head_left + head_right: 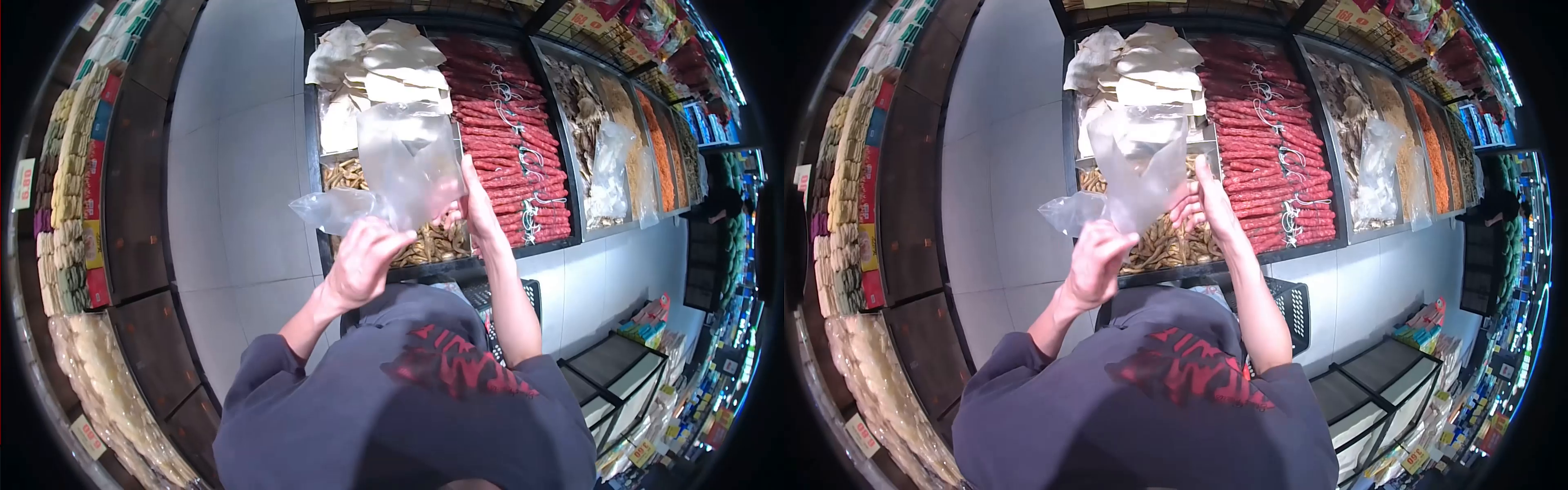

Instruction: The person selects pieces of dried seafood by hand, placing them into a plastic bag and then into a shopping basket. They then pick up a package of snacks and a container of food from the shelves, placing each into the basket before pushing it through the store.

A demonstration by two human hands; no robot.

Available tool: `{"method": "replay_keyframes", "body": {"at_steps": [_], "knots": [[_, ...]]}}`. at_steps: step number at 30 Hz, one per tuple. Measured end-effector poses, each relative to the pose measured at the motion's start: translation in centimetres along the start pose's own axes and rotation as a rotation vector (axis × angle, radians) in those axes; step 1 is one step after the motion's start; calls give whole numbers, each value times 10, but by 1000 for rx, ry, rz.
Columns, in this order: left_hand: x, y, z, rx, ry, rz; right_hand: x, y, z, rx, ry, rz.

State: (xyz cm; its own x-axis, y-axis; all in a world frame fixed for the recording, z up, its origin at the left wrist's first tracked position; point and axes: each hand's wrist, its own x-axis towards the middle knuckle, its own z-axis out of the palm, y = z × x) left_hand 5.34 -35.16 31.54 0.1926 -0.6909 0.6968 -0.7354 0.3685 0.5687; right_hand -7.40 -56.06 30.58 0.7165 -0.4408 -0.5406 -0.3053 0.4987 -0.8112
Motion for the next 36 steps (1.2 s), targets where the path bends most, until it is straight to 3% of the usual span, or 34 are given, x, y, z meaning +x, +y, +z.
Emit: {"method": "replay_keyframes", "body": {"at_steps": [3, 4, 7, 8, 10, 11, 12, 13, 14, 16, 17, 19, 21, 22, 25, 27, 28, 32, 34, 36], "knots": [[-30, 12, 22, -32, -133, -103, 28, 10, -19, -201, -21, -57], [-41, 16, 30, -49, -172, -174, 24, 9, -22, -317, -135, -122], [-49, 28, 43, -130, -270, -339, 16, 31, -25, -288, -269, -244], [-42, 30, 39, -118, -270, -344, 11, 39, -34, -353, -269, -184], [-36, 25, 22, -462, -663, -789, 6, 52, -42, -70, -349, -241], [-44, 14, 18, -419, -517, -891, 1, 55, -48, -55, -357, -234], [-45, 8, 16, -509, -227, -1112, -3, 52, -53, 134, -346, -110], [-36, 2, 17, -396, 24, -1093, -4, 52, -57, 235, -346, -44], [-22, -1, 20, -324, 144, -1023, -6, 52, -61, 336, -340, 22], [16, 2, 53, -210, 224, -915, -5, 53, -61, 1, -211, -58], [38, 7, 73, -26, 151, -835, 8, 69, -59, 10, -281, -251], [66, 9, 93, 163, 68, -746, 17, 62, -53, -101, -339, -382], [82, 7, 103, 244, -100, -919, 24, 51, -48, -183, -347, -469], [83, 1, 104, 233, -12, -926, 29, 44, -39, -93, -360, -545], [83, 0, 83, 197, 124, -980, 28, 24, -37, -19, -368, -465], [79, 6, 68, 242, 252, -968, 37, 27, -39, 269, -353, -379], [74, 9, 61, 279, 302, -940, 46, 34, -44, 272, -360, -375], [66, 28, 61, 148, 479, -1034, 90, 50, -74, 88, -74, -303], [54, 30, 72, 173, 540, -936, 117, 29, -84, 153, 52, -467], [51, 35, 88, 216, 580, -916, 155, -1, -86, 215, 206, -464]]}}
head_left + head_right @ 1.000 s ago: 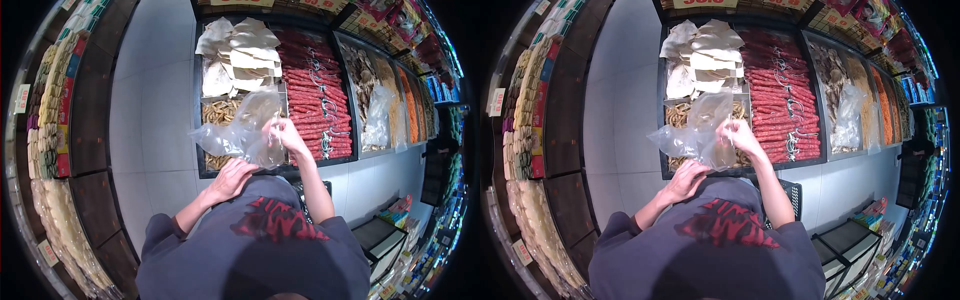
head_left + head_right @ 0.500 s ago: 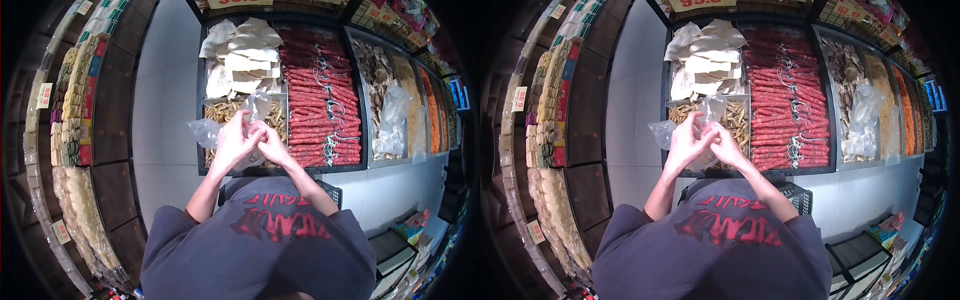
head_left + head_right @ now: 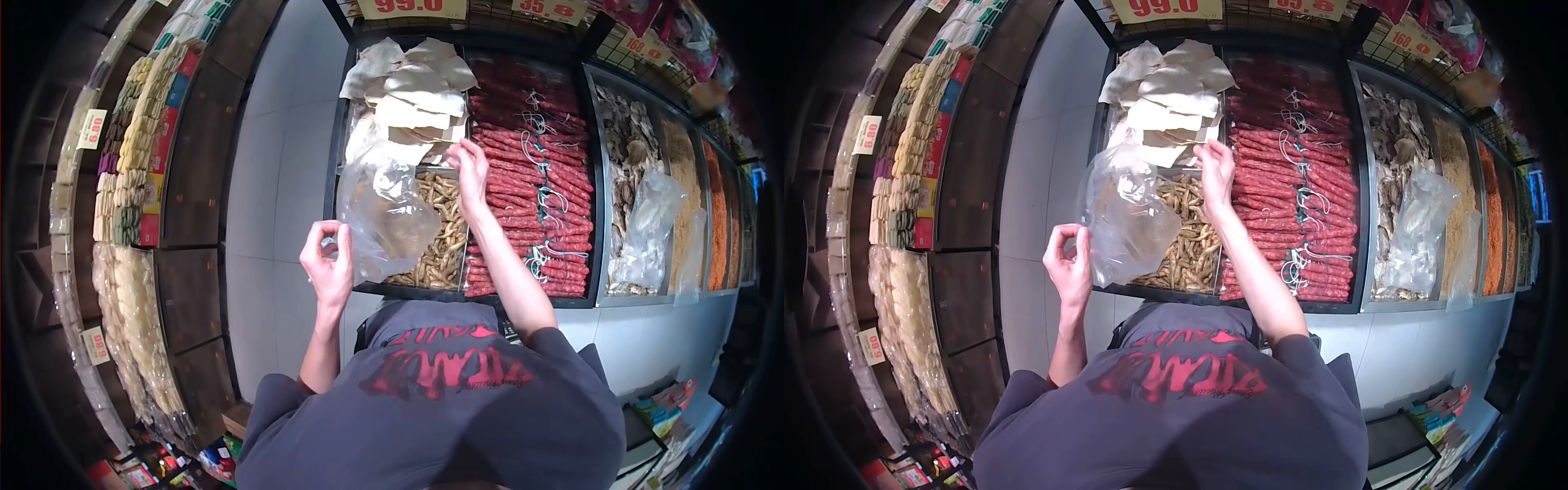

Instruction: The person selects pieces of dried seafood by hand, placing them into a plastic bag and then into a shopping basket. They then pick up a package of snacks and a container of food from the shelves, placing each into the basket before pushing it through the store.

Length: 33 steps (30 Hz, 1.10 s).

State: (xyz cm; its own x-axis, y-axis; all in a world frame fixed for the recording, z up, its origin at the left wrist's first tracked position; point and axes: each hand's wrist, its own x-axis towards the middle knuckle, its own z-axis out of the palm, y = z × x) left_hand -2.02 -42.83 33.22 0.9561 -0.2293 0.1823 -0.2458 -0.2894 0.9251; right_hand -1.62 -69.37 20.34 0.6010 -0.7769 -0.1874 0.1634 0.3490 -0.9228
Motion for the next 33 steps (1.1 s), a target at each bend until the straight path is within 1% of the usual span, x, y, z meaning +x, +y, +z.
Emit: {"method": "replay_keyframes", "body": {"at_steps": [2, 3, 5, 6, 7, 8, 9, 10, 11, 12, 13, 14, 15, 17, 19, 20, 22, 23, 25, 26, 28, 29, 30, 32, 33], "knots": [[-9, 1, 12, 97, 42, 30, 43, -1, 15, 36, 70, 130], [-11, -2, 20, 114, 95, 43, 69, 7, 21, -13, 73, 237], [-15, -8, 29, 167, 65, 37, 100, 5, 40, -237, 135, 400], [-18, -9, 32, 184, 53, 39, 98, -8, 58, -298, 251, 437], [-20, -13, 33, 204, 28, 57, 117, 11, 63, -301, 243, 433], [-22, -21, 34, 212, 1, 77, 147, 47, 66, -257, 319, 459], [-24, -27, 33, 263, -37, 137, 149, 47, 72, -212, 397, 487], [-26, -32, 31, 316, -74, 195, 151, 43, 72, -217, 387, 484], [-30, -36, 30, 376, -112, 194, 155, 39, 70, -99, 376, 630], [-31, -31, 28, 378, -101, 189, 153, 29, 71, 19, 364, 777], [-33, -25, 24, 441, -162, 190, 152, 30, 69, 56, 224, 810], [-31, -21, 22, 500, -214, 197, 150, 31, 67, 93, 211, 804], [-30, -20, 19, 527, -273, 151, 156, 38, 66, 99, 193, 766], [-30, -25, 13, 536, -291, 153, 159, 48, 64, 93, 177, 732], [-27, -34, 8, 544, -314, 161, 151, 45, 66, 131, 228, 647], [-25, -39, 7, 536, -313, 149, 146, 43, 66, 123, 229, 643], [-17, -38, 4, 518, -308, 142, 138, 37, 70, 73, 256, 503], [-13, -36, 3, 507, -283, 136, 138, 37, 68, 67, 256, 496], [1, -39, 1, 460, -265, 140, 148, 49, 55, -87, 225, 256], [7, -41, 2, 453, -269, 139, 149, 48, 45, -92, 231, 253], [22, -34, 3, 301, -219, 166, 127, 27, 26, -97, 49, 18], [30, -32, 3, 267, -213, 206, 98, 0, 24, -17, 19, -2], [38, -29, 4, 269, -202, 224, 71, -26, 19, 15, -13, 46], [51, -14, 5, 213, -196, 205, 22, -65, -1, 67, -57, 53], [56, -9, 6, 208, -210, 200, -1, -82, -9, 85, -77, -13]]}}
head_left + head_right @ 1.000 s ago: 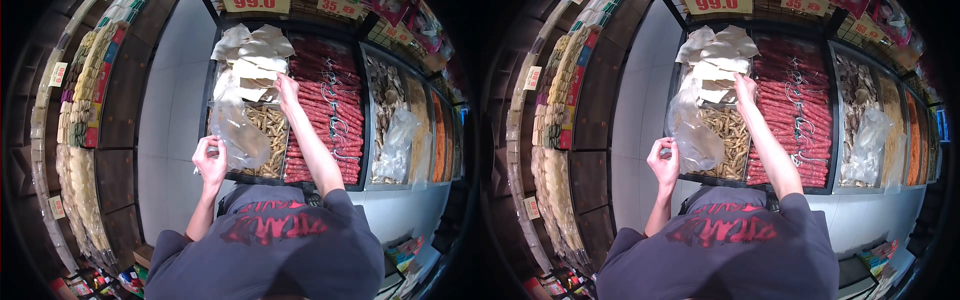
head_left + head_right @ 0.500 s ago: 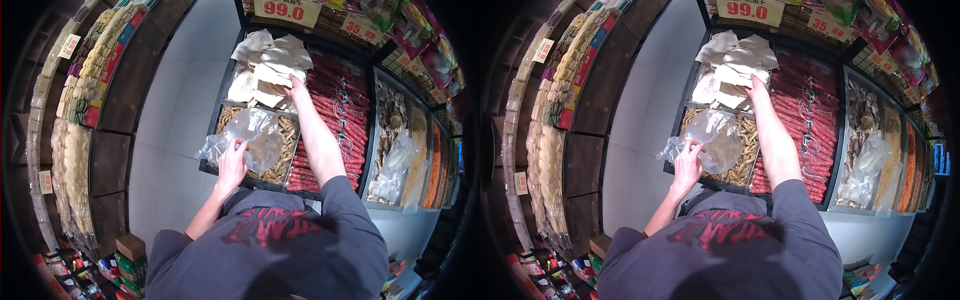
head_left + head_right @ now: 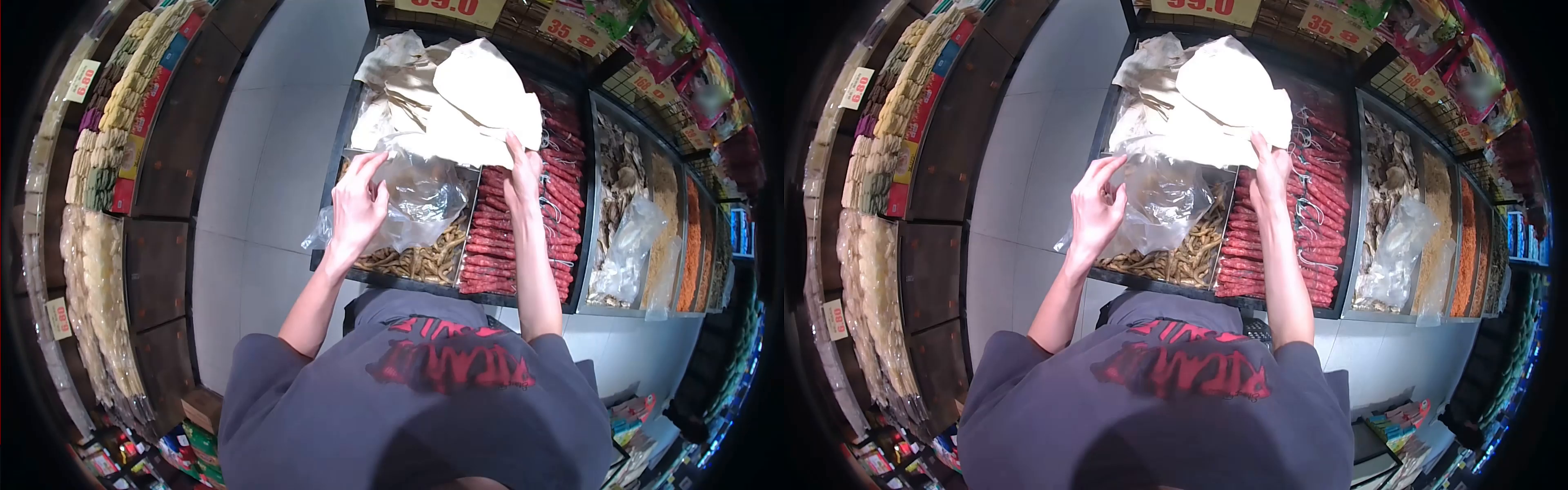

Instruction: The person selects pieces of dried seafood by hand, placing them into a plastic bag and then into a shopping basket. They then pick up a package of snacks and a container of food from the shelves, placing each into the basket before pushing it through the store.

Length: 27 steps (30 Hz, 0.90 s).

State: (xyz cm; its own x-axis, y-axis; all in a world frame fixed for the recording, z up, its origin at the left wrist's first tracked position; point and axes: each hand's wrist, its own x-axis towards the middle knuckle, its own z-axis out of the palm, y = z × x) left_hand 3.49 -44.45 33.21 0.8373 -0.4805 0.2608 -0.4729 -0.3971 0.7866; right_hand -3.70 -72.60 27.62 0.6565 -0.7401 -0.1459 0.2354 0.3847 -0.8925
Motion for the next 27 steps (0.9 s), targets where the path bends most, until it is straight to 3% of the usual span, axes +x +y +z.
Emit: {"method": "replay_keyframes", "body": {"at_steps": [3, 5, 9, 12, 13, 15, 16, 22, 27], "knots": [[14, 16, -3, -42, 0, 85, -64, -35, -23, -18, -15, -111], [19, 32, -8, -182, -79, 95, -97, -42, -38, -51, 102, -195], [24, 50, -10, -117, -116, 212, -153, -58, -56, -118, 186, -281], [27, 39, 7, -189, -255, 222, -183, -52, -63, -336, 358, -407], [25, 35, 15, -260, -321, 220, -191, -48, -65, -344, 350, -400], [19, 26, 32, -313, -394, 186, -204, -38, -69, -650, 344, -501], [16, 20, 43, -306, -397, 211, -210, -32, -63, -587, 401, -446], [1, -5, 83, -301, -363, 289, -232, -32, -48, -998, 299, -505], [-5, 8, 68, -298, -401, 323, -240, -43, -43, -1062, 208, -455]]}}
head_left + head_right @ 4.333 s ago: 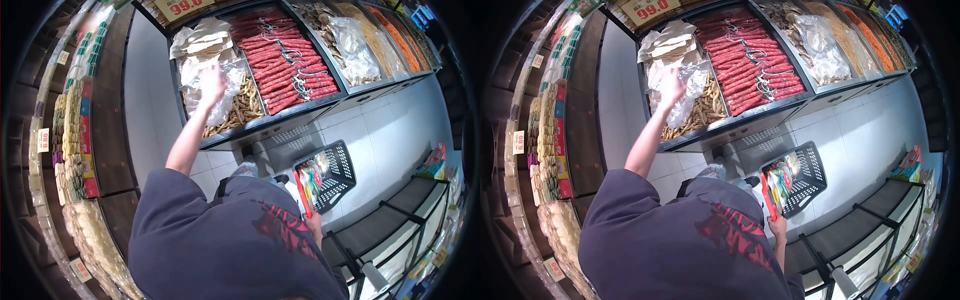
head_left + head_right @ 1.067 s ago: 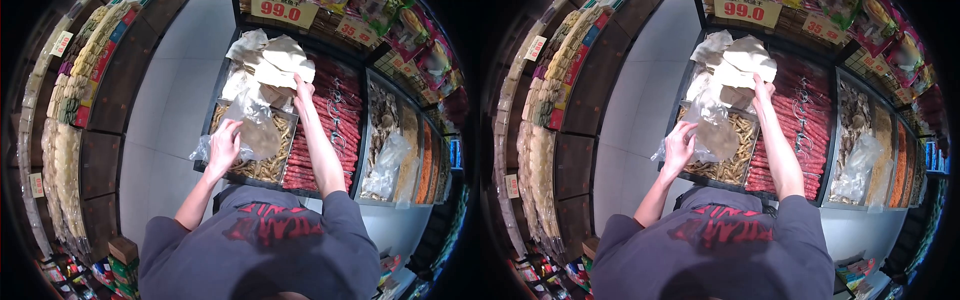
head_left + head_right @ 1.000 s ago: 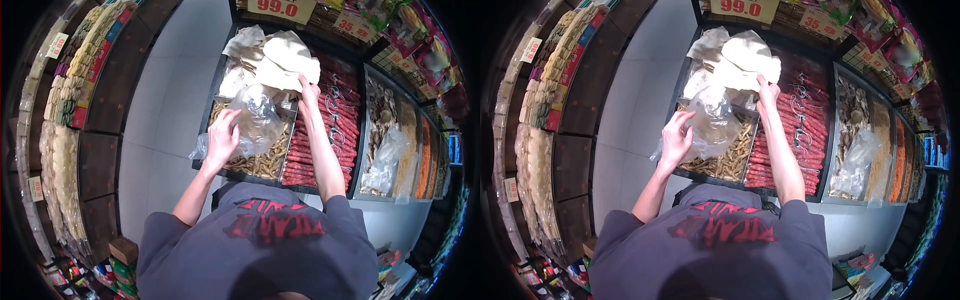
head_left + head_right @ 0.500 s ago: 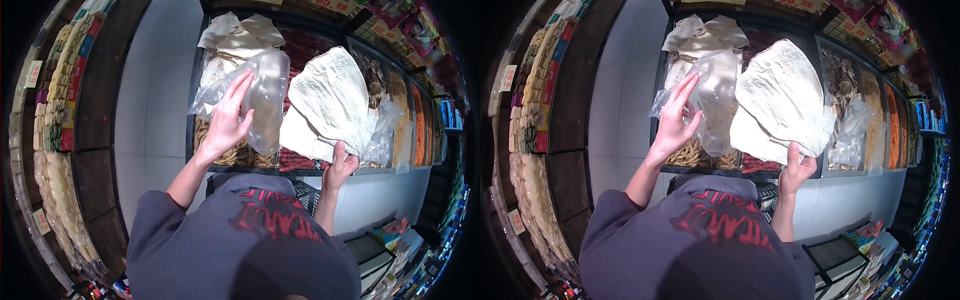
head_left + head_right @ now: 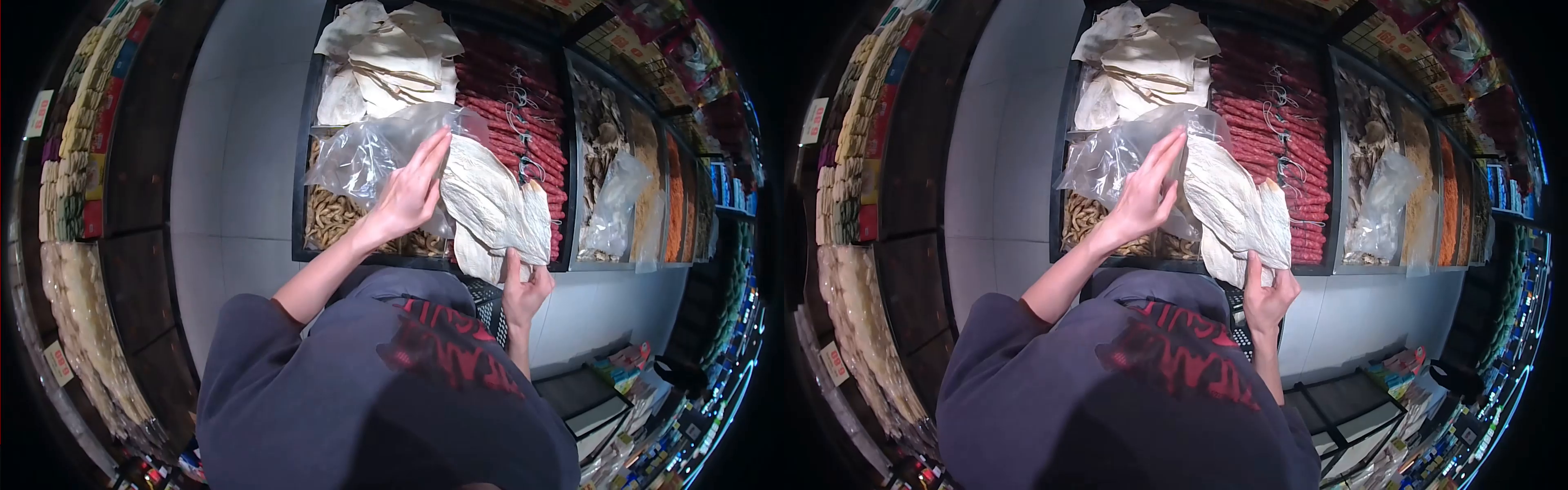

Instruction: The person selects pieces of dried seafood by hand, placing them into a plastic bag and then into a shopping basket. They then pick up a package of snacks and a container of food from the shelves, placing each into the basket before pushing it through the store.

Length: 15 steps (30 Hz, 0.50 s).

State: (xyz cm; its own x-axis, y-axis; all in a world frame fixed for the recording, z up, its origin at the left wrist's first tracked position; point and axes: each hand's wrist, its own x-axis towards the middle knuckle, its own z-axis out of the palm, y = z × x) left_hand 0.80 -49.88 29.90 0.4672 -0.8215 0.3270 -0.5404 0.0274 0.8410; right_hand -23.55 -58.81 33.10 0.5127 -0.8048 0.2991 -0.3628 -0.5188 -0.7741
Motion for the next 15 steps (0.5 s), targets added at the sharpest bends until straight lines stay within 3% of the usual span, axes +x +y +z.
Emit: {"method": "replay_keyframes", "body": {"at_steps": [5, 9, 15], "knots": [[-13, 18, 1, 48, -147, 177, 14, 1, 1, -89, -138, 7], [-27, 25, 2, 36, -189, 136, 37, 1, 4, 148, -196, 231], [-44, 19, 10, -14, -226, 28, 48, 17, 39, 417, -244, 347]]}}
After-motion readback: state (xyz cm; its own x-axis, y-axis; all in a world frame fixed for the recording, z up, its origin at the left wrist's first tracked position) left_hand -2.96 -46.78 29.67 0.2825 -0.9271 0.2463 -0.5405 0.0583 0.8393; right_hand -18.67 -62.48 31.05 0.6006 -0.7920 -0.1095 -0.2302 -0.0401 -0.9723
